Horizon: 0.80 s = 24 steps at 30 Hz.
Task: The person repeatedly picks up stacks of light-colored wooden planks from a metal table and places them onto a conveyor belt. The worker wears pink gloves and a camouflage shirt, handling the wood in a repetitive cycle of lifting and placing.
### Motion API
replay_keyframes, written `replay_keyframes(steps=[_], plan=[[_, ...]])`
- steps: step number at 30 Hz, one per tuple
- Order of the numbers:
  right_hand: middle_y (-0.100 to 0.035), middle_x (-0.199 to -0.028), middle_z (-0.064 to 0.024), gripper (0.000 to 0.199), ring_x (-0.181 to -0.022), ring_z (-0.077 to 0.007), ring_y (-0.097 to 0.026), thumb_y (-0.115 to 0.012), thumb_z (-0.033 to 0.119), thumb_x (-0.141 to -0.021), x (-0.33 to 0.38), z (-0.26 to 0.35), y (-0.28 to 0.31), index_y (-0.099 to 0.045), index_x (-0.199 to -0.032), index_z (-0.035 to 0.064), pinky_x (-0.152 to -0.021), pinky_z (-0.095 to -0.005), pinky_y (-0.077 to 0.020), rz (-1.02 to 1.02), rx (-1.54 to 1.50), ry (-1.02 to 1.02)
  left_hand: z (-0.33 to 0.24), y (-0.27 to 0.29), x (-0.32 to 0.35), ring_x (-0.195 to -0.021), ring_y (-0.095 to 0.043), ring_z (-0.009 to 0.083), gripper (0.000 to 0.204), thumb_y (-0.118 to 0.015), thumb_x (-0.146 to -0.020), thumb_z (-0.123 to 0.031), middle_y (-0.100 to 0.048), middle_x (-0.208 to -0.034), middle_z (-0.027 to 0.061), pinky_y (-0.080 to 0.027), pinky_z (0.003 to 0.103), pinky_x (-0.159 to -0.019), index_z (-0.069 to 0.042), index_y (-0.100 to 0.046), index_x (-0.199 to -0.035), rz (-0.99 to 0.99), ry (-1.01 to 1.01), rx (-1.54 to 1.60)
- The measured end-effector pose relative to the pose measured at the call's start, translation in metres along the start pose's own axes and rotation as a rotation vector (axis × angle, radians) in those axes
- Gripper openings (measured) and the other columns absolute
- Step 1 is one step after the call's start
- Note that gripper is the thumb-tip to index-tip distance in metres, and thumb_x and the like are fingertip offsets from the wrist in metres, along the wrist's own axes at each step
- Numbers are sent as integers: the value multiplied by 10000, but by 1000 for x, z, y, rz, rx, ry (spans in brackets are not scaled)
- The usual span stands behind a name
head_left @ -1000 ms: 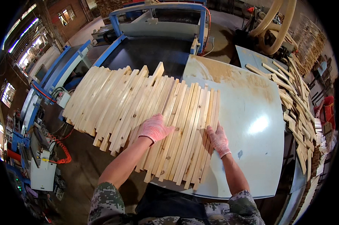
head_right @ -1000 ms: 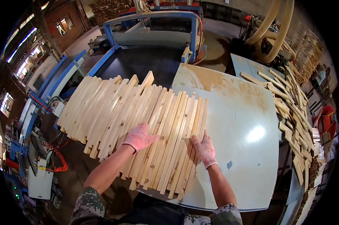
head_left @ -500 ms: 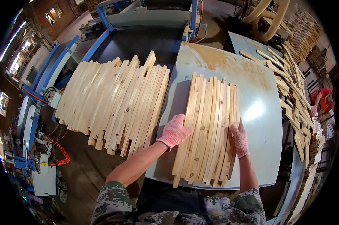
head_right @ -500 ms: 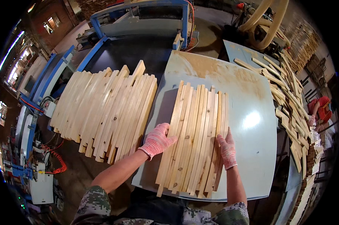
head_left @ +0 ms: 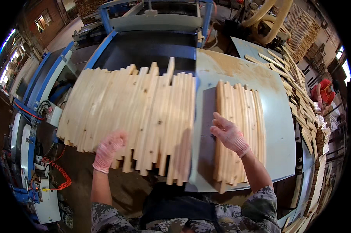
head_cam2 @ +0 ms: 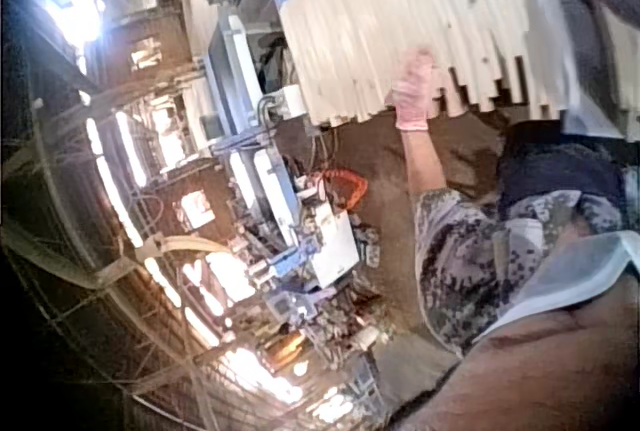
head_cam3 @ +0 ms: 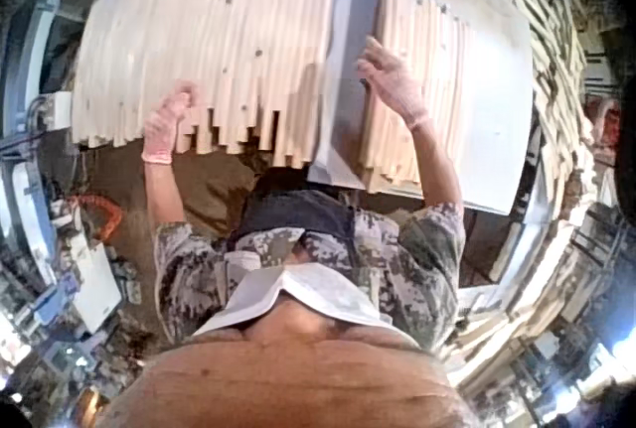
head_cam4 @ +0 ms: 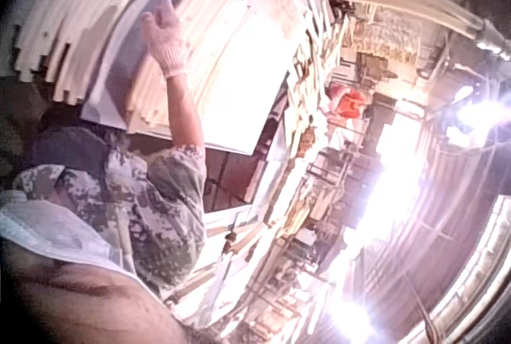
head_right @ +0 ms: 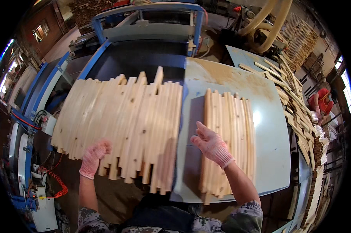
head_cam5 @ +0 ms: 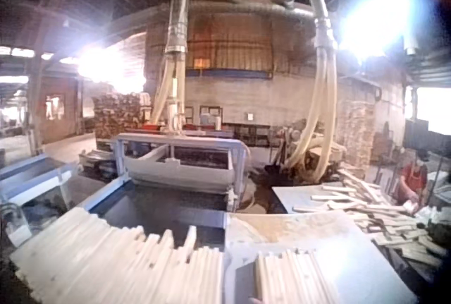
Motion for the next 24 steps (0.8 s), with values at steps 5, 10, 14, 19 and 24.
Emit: replay_keyframes(steps=[5,10,14,19,24], plan=[[-726,-1065,-48,517,-954,-137,-650,-676,320,-1027,-49,-55,-102,-597,-1456,41,-812,-314,-539,37,-171,-359,86,226,-11,-1279,-638,279,599,-751,-950,-313,-670,-1377,181,-511,402,-1079,32,-606,-1418,-491,-185,-67],[-719,-1045,-16,362,-926,-121,-654,-627,335,-1082,-32,-70,-134,-719,-1291,54,-801,-296,-543,-33,-372,-337,51,390,-5,-1499,-405,400,817,-741,-920,-427,-462,-1582,283,-321,498,-1246,18,-458,-1545,-909,-63,-1077],[-731,-1107,-28,388,-970,-141,-663,-576,286,-1097,-24,-66,-145,-683,-1342,4,-854,-304,-544,-183,-653,-337,49,467,-30,-1538,-348,407,898,-707,-909,-511,-402,-1625,291,-277,491,-1273,21,-416,-1571,-915,148,-1426],[-723,-1235,-222,554,-1161,-369,-701,-618,121,-949,-17,-28,-148,-514,-1492,91,-993,-449,-534,-487,300,-115,60,503,-47,-1418,-472,398,739,-738,-832,-347,-556,-1512,172,-356,472,-1215,-81,-514,-1484,-777,11,-1302],[-653,-1399,-239,697,-1273,-388,-647,-641,215,-973,2,-37,-137,-395,-1613,90,-1075,-424,-516,-455,384,-191,79,511,-57,-1457,-454,390,805,-719,-912,-393,-501,-1577,193,-349,473,-1225,-53,-419,-1578,-812,152,-1449]])
Point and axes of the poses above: each hand's wrist, its own x-axis away from the middle knuckle, its own y-axis out of the back of the hand, z = x × y, the point moved 5 cm from there along -x, towards the middle knuckle
